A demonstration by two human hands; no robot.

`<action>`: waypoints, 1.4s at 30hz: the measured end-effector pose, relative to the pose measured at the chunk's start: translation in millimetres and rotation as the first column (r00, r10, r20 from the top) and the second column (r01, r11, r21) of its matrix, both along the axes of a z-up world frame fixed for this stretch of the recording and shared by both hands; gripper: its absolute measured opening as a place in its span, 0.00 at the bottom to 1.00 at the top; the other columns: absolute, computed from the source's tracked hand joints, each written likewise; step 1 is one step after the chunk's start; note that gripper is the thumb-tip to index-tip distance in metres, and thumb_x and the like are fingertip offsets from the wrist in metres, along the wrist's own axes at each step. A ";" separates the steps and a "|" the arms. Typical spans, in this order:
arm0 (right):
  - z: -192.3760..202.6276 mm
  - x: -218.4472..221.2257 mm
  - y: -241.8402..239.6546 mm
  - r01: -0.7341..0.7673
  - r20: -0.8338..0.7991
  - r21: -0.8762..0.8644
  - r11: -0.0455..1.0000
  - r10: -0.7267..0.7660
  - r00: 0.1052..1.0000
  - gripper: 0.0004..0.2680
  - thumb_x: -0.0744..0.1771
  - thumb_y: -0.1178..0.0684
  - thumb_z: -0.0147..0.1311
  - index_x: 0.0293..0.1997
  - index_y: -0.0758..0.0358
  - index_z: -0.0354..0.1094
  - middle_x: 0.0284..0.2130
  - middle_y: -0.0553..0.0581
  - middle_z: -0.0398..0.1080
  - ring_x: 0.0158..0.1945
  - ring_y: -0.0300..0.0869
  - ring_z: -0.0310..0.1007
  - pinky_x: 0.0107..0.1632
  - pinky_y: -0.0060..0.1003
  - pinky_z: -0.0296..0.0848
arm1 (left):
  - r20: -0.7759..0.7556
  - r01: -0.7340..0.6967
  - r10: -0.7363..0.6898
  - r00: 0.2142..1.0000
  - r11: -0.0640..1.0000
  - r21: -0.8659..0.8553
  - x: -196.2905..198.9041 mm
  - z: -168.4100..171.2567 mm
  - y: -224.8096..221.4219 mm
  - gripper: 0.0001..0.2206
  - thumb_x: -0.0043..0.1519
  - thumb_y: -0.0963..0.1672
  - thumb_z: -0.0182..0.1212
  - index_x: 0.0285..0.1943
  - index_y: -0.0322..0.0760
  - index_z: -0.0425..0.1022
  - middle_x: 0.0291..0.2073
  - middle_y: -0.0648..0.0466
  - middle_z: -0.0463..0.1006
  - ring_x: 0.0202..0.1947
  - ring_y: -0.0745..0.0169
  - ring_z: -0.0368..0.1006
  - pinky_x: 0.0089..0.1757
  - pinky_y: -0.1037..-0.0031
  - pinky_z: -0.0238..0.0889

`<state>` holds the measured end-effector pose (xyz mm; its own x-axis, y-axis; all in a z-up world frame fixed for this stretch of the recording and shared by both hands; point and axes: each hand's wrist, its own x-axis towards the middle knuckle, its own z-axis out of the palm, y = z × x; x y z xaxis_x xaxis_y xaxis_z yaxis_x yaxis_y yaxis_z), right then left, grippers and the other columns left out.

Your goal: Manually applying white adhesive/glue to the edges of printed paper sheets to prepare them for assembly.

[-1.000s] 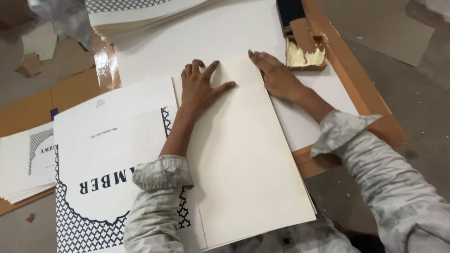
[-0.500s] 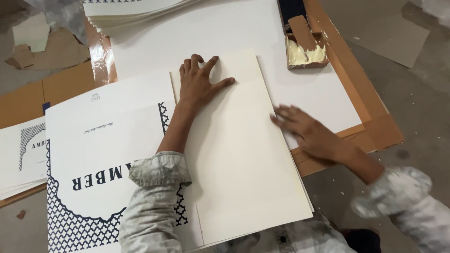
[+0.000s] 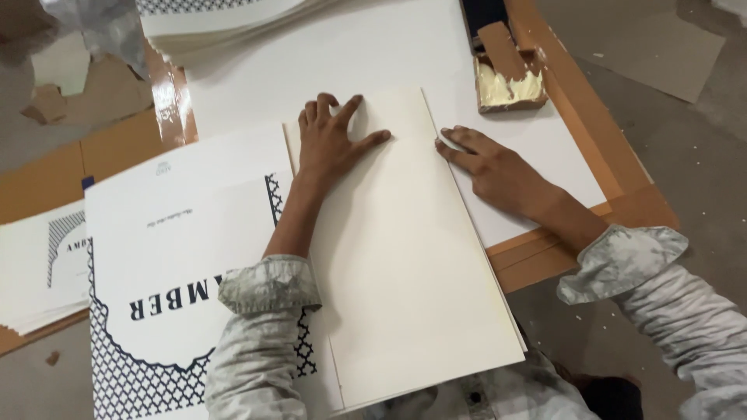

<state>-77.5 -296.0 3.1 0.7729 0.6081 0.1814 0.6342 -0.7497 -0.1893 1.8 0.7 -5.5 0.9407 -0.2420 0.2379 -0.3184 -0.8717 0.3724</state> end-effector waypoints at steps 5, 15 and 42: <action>15.2 -6.3 -4.7 0.010 0.077 -0.072 0.997 -0.005 0.997 0.24 0.61 0.68 0.46 0.66 0.63 0.63 0.67 0.64 0.61 0.63 0.52 0.67 0.59 0.42 0.72 | 0.009 0.003 -0.003 1.000 1.000 0.000 1.9 0.1 0.0 0.39 0.54 0.66 0.64 0.67 0.45 0.74 0.57 0.45 0.65 0.59 0.45 0.57 0.60 0.54 0.50; 27.5 5.8 12.2 0.012 0.283 -0.402 0.915 0.111 0.953 0.20 0.63 0.62 0.51 0.64 0.65 0.65 0.66 0.63 0.62 0.42 0.42 0.76 0.31 0.31 0.79 | 0.000 -0.010 0.010 1.000 1.000 -0.002 0.5 -0.1 -0.9 0.39 0.53 0.66 0.64 0.67 0.45 0.73 0.57 0.45 0.65 0.58 0.45 0.57 0.60 0.54 0.51; -6.9 19.4 -7.6 -0.010 -0.115 0.072 0.997 0.018 0.993 0.24 0.66 0.63 0.44 0.71 0.47 0.57 0.70 0.52 0.58 0.73 0.47 0.54 0.75 0.60 0.41 | 0.005 -0.002 0.002 1.000 1.000 0.008 5.5 -7.2 0.0 0.39 0.53 0.66 0.64 0.67 0.46 0.73 0.57 0.45 0.64 0.59 0.45 0.55 0.61 0.54 0.50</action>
<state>-58.1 -303.6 -3.8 0.7828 0.6076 0.1346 0.6152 -0.7230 -0.3144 7.3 0.7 -12.7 0.9400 -0.2419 0.2406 -0.3185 -0.8752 0.3642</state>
